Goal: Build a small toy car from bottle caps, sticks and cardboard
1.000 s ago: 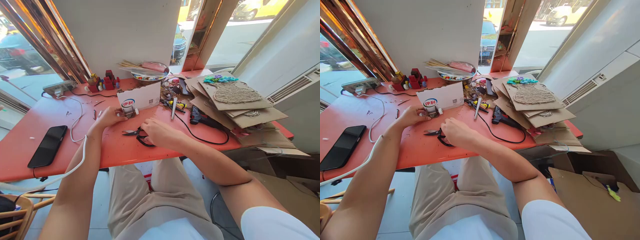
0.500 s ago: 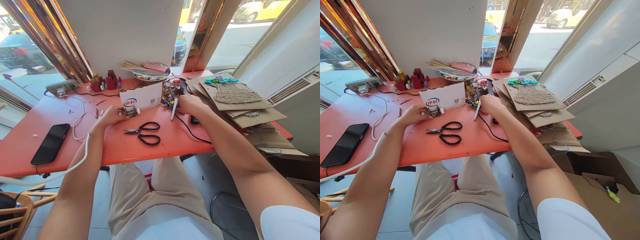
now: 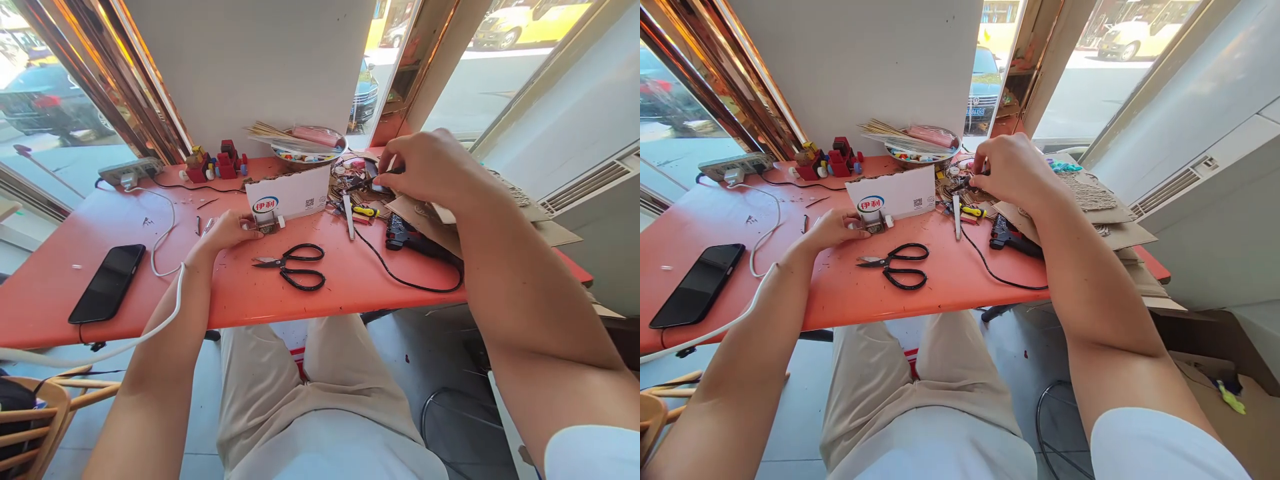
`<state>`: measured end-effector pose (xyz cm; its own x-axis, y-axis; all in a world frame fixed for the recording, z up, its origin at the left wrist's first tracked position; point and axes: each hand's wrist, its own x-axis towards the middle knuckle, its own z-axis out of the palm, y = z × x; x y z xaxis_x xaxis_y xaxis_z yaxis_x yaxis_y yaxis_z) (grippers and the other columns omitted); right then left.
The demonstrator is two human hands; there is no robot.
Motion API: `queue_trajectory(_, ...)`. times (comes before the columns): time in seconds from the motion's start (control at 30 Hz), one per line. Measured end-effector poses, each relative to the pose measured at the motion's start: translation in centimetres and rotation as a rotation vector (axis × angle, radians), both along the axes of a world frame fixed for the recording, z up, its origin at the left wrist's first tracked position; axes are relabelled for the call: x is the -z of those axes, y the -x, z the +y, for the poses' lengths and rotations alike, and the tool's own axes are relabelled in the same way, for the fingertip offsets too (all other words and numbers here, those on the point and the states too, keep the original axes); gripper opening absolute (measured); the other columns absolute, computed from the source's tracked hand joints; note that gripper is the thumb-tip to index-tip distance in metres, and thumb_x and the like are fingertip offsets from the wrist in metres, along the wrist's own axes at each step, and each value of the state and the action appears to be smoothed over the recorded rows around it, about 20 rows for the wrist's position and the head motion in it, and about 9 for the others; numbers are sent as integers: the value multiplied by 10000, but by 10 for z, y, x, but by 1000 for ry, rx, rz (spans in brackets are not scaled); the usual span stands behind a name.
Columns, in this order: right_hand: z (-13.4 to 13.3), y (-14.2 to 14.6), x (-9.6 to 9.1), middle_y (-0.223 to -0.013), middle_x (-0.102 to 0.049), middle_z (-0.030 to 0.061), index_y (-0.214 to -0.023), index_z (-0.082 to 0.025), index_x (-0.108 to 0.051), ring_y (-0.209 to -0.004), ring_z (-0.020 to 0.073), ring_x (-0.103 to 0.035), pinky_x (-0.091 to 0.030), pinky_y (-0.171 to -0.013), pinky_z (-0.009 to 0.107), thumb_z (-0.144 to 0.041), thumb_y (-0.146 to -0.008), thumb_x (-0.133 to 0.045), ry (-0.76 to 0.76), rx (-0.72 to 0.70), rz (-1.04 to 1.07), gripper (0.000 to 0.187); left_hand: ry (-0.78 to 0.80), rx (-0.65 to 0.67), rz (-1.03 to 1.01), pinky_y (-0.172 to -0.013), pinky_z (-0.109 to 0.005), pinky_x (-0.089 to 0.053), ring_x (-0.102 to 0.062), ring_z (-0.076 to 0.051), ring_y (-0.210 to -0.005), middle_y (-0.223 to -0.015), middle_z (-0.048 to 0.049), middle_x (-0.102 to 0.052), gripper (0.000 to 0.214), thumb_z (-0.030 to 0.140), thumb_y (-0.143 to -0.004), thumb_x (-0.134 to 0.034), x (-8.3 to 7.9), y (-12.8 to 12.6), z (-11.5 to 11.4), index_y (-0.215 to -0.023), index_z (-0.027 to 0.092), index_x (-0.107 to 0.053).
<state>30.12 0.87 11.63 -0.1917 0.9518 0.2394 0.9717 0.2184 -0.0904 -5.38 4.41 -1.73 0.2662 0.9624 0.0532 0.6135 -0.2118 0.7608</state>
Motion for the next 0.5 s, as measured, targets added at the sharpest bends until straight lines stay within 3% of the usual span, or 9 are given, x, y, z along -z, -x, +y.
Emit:
queue_trajectory(0.1, -17, 4, -1, -798, -736, 50, -811, -214, -755, -789, 234, -665, -506, -799, 402, -197, -774, -694, 43, -165, 82, 73, 8, -1, -39, -872, -358, -561, -718, -265, -875, -820, 1, -793, 362, 432, -531, -863, 2, 0, 1, -826, 224, -834)
queue_trajectory(0.27, -26, 8, 16, -694, -695, -22, -737, -262, -731, -682, 181, -636, -452, -684, 327, -284, -776, -701, 183, -419, 117, 54, -17, 16, -68, -850, -340, -559, -697, -236, -824, -787, 9, -774, 373, 425, -540, -875, 3, 0, 2, -854, 225, -846)
queue_trajectory(0.5, -32, 23, 45, -637, -674, -31, -745, -248, -710, -589, 143, -575, -392, -586, 293, -266, -801, -685, 286, -467, 221, 64, -22, 48, -90, -834, -323, -575, -700, -229, -812, -776, 21, -773, 339, 414, -544, -860, 3, -1, 2, -827, 229, -841)
